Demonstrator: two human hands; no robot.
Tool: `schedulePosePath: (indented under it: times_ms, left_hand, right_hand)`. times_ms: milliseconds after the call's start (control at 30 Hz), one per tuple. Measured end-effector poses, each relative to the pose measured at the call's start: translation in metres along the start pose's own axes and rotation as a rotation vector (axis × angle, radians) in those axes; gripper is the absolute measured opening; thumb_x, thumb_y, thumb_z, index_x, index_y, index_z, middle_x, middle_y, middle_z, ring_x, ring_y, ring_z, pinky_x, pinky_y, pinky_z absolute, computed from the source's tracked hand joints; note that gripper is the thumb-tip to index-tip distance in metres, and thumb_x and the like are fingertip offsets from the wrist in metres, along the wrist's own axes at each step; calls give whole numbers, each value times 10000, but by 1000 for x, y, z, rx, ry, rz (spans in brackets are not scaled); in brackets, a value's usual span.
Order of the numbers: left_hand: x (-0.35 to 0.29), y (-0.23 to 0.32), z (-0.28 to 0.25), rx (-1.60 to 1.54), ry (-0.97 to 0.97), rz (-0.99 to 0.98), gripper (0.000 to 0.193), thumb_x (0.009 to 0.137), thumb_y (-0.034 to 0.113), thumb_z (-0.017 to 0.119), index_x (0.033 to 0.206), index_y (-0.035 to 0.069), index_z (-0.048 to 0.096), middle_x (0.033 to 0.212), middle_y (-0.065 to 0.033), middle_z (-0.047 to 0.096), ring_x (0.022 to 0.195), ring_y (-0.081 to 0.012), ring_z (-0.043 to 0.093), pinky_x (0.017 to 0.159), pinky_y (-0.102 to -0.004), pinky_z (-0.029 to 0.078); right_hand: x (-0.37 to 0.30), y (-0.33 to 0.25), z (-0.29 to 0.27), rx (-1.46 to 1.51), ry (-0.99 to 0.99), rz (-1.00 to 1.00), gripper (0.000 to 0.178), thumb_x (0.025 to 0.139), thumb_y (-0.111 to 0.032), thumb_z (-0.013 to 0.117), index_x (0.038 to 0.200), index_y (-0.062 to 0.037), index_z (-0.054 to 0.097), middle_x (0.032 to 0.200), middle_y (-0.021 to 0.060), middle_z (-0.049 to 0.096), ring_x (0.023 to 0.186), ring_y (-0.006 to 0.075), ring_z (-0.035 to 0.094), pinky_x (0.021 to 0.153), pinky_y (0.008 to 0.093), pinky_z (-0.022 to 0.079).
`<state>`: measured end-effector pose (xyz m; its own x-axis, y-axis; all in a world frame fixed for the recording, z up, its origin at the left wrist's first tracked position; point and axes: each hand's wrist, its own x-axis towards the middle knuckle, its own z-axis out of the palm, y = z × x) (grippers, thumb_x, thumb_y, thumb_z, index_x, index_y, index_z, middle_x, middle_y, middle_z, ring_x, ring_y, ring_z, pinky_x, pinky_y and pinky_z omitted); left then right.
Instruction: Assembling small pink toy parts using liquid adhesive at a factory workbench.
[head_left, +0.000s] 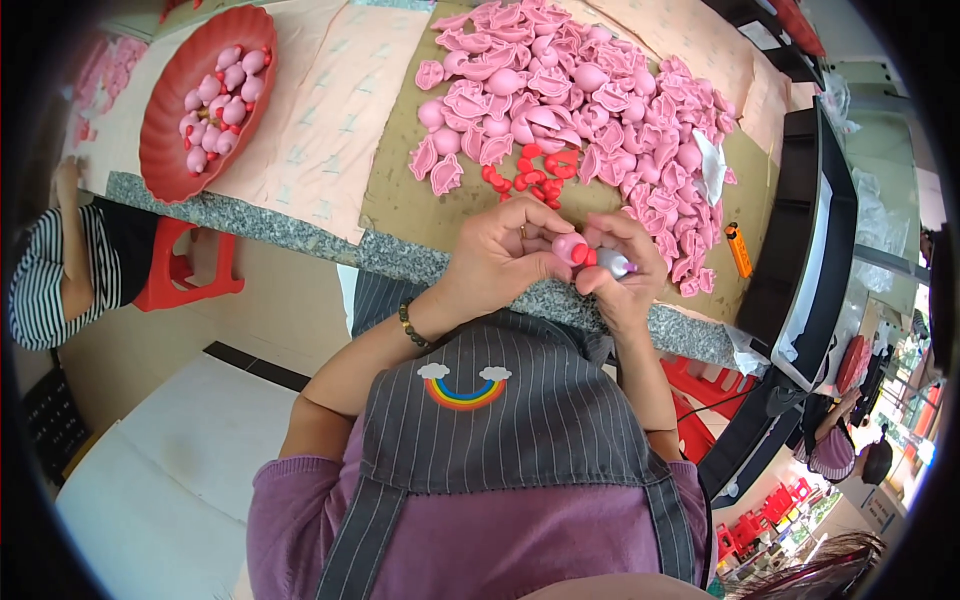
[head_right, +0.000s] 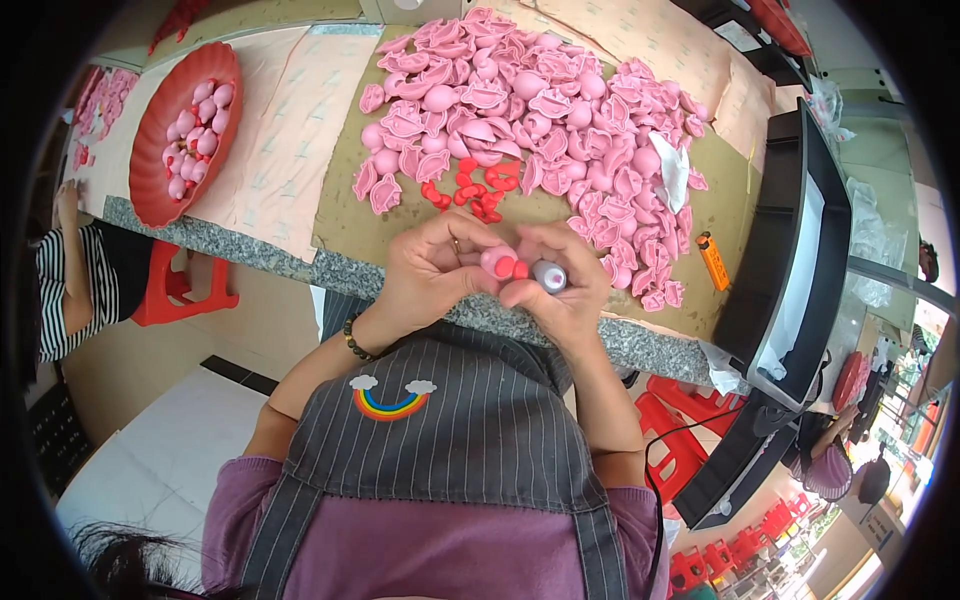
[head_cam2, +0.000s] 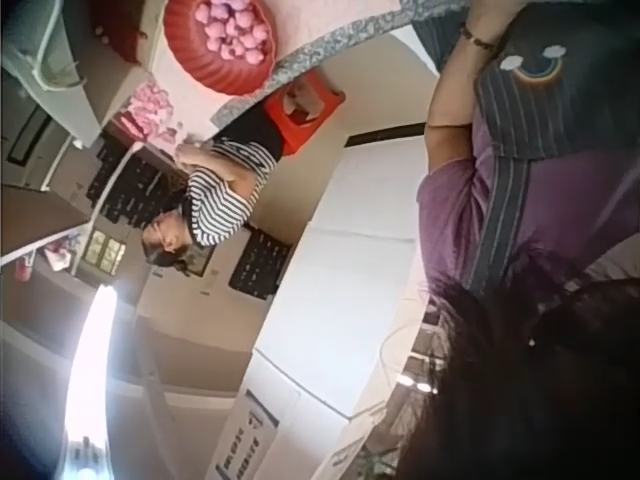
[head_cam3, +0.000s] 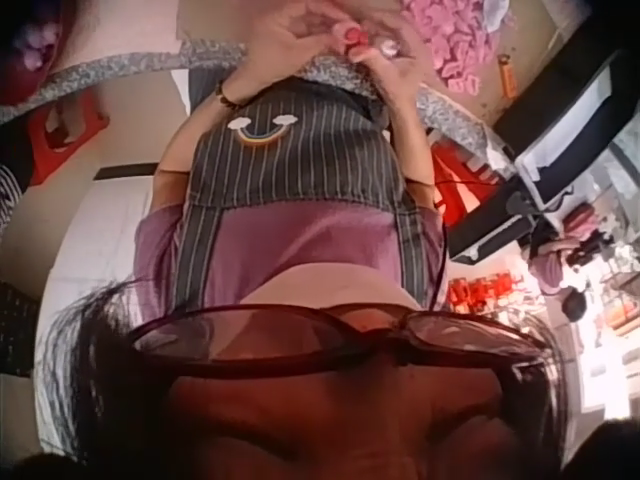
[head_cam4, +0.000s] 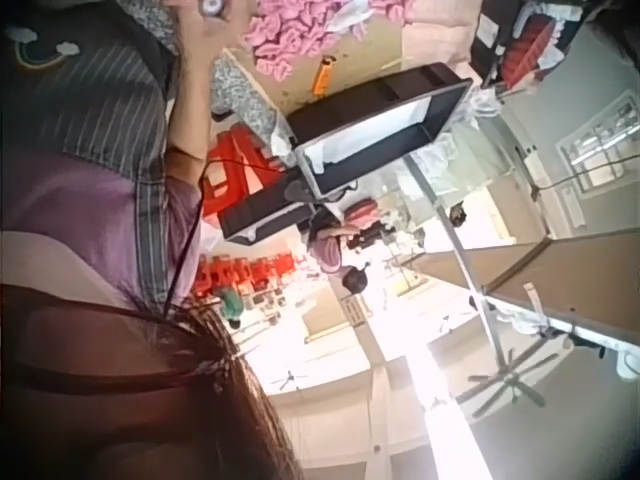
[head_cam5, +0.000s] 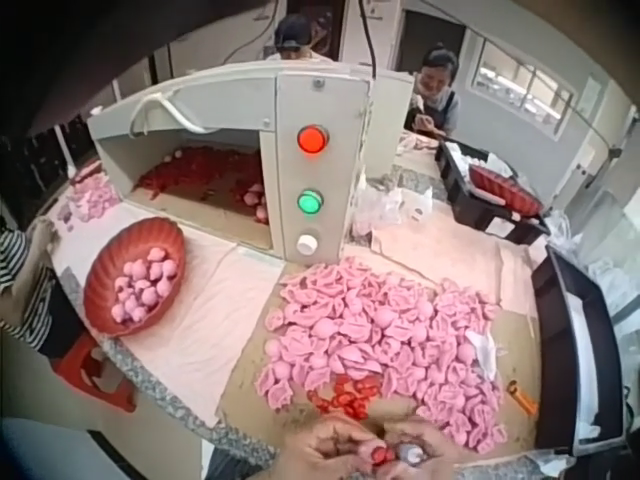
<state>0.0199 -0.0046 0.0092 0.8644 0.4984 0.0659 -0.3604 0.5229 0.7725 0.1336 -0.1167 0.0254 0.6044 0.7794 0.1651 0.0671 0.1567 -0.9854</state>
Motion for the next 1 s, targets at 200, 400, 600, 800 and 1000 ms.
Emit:
schedulePosePath:
  times_ms: [200,400,600,800,1000]
  left_hand:
    - [0,1,-2,-53,-12,50,264,719,-144,617,967,-73,560,936,-92,518,808,-193,612,673,-276,550]
    - [-3,0,-2,54,-21,40,206,744,-128,603,941,-77,570,915,-89,516,743,-181,621,645,-264,544]
    - [-2,-2,-6,98,-41,50,251,744,-171,555,973,-70,565,940,-105,520,753,-173,612,647,-260,533]
    - [-2,-5,-4,117,-2,45,242,750,-152,568,976,-64,570,914,-102,516,733,-172,613,643,-255,532]
    - [2,-1,1,247,-6,165,328,713,-123,632,1023,-46,558,1051,-86,458,934,-154,545,756,-256,498]
  right_hand:
    - [1,5,7,-26,-46,14,373,631,-182,785,900,20,624,808,62,560,747,141,521,676,239,397]
    - [-5,10,11,-166,30,-108,266,677,-138,742,858,17,623,788,90,585,716,164,543,654,266,413]
    - [-4,10,13,-224,53,-134,244,684,-144,735,829,19,625,741,95,584,674,178,548,617,274,414]
    - [0,7,11,-251,30,-191,209,696,-104,714,838,20,627,746,86,586,667,166,545,610,266,409]
    - [-3,1,19,85,77,206,260,770,-53,650,993,48,562,902,106,604,834,149,568,739,249,440]
